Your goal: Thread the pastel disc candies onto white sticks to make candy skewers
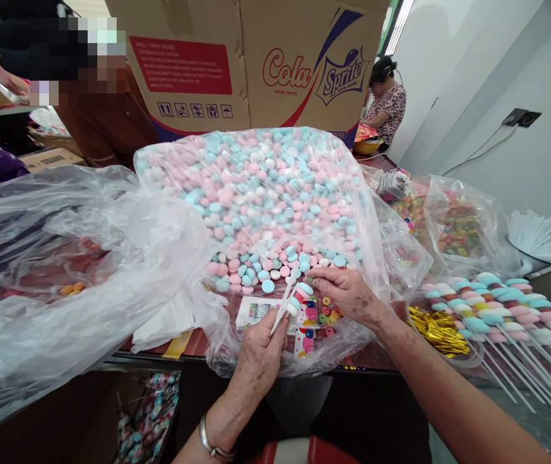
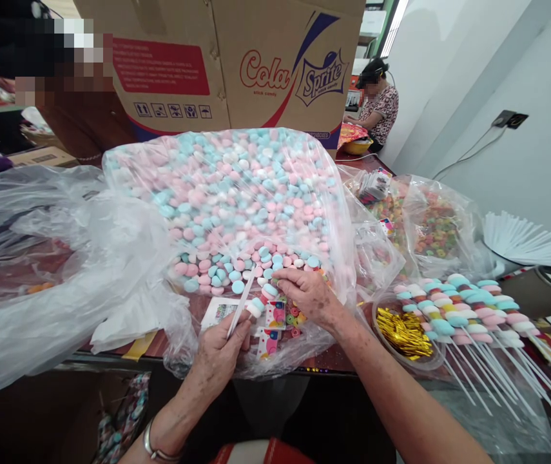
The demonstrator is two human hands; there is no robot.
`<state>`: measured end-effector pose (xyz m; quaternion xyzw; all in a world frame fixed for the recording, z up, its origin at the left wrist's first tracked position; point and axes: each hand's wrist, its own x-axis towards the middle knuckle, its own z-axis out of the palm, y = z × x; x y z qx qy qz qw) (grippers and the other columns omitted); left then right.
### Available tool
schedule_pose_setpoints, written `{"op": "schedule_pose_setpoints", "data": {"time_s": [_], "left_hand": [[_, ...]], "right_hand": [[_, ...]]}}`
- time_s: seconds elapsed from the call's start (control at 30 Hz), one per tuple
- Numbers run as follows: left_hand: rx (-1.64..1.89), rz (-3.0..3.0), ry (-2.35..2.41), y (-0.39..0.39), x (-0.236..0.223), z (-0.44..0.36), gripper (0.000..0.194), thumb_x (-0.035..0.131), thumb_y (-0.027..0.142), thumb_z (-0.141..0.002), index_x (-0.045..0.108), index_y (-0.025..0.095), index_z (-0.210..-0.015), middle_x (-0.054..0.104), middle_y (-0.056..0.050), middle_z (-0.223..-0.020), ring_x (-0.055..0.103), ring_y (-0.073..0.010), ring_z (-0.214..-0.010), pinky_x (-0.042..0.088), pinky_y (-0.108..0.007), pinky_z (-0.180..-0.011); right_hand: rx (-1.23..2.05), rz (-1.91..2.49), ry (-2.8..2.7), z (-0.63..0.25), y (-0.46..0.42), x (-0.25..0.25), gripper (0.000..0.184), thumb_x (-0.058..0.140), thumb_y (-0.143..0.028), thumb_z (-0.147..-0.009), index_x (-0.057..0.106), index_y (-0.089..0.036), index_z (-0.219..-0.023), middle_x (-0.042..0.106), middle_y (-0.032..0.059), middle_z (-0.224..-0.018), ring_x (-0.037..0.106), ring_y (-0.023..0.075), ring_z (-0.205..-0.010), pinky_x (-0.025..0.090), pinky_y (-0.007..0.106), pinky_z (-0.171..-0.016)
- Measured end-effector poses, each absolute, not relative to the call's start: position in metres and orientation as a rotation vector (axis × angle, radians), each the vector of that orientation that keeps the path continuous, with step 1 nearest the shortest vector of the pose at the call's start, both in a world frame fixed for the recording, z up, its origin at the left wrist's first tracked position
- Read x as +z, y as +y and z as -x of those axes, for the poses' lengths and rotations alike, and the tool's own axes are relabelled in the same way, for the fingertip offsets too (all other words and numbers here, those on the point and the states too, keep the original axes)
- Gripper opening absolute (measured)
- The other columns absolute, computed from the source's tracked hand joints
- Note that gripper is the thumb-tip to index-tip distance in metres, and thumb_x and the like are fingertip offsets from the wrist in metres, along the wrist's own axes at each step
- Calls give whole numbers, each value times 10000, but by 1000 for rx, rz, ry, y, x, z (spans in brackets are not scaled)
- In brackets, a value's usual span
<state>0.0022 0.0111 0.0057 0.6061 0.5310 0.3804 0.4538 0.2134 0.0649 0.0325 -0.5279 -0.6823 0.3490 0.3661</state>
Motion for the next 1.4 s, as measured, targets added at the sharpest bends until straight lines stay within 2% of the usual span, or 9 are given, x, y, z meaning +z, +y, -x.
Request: {"op": "schedule_pose_setpoints", "data": {"time_s": [0.2,0.33,0.43,0.53,0.6,0.7,0.9,1.27,1.4], "left_hand": [[920,-1483,1312,11,14,-4,276,485,386,-887,644,199,-760,511,32,-543,432,-150,-512,327,-255,-526],[928,-1495,1314,11,15,-3,285,484,393,-879,605,204,-703,509,33,-536,435,-149,-513,332,-258,-532],[981,-1473,1328,11,7,-2,277,498,390,-889,609,195,-727,508,38,-539,442,-138,-515,338,-252,-534],[1102,-1313,1319,10,-3,-2,268,521,414,-892,593,190,-765,511,47,-548,438,-120,-503,344,-238,-519],[1178,-1167,1296,10,-7,-2,257,544,437,-876,592,187,-844,507,63,-539,393,-102,-460,320,-225,-478],[1235,-1044,1277,12,-9,-4,295,594,466,-831,586,178,-897,498,80,-511,327,-79,-408,267,-210,-423],[1232,-1063,1277,11,-13,-1,316,601,492,-841,600,177,-852,520,67,-536,348,-68,-394,260,-200,-393],[1249,-1022,1281,11,-18,-1,336,635,503,-831,636,170,-874,551,56,-541,357,-65,-387,272,-199,-389],[1253,-1011,1271,11,-15,-2,326,633,493,-833,625,168,-862,542,57,-538,341,-59,-390,256,-195,-385]], "right_hand": [[644,1236,-1875,-200,48,28,343,489,-271,-912,731,-240,-1153,740,48,-1156,704,213,-1041,550,366,-957],[642,1153,-1941,-195,41,30,397,456,-212,-905,694,-231,-1222,700,52,-1240,668,208,-1133,509,373,-1027],[799,1174,-1902,-195,48,34,377,466,-266,-936,667,-246,-1254,730,36,-1183,682,206,-1095,538,357,-970],[849,1265,-1740,-195,66,38,382,414,-311,-984,613,-231,-1301,757,41,-1050,715,191,-948,568,341,-866],[695,1364,-1794,-192,79,38,334,416,-266,-982,648,-217,-1217,740,54,-1052,696,190,-949,543,340,-886],[367,1545,-2199,-182,94,37,271,454,-153,-944,688,-195,-1073,689,94,-1124,623,221,-1070,483,339,-942],[-25,1727,-2602,-167,97,30,296,415,-107,-949,630,-159,-1147,617,154,-1147,565,268,-1093,469,332,-885],[106,1733,-2544,-169,95,32,289,402,-77,-925,604,-142,-1121,643,137,-1135,560,256,-1089,437,326,-891],[272,1725,-2254,-173,103,29,261,457,-85,-852,632,-164,-1029,678,106,-1011,600,232,-931,432,306,-786]]}}
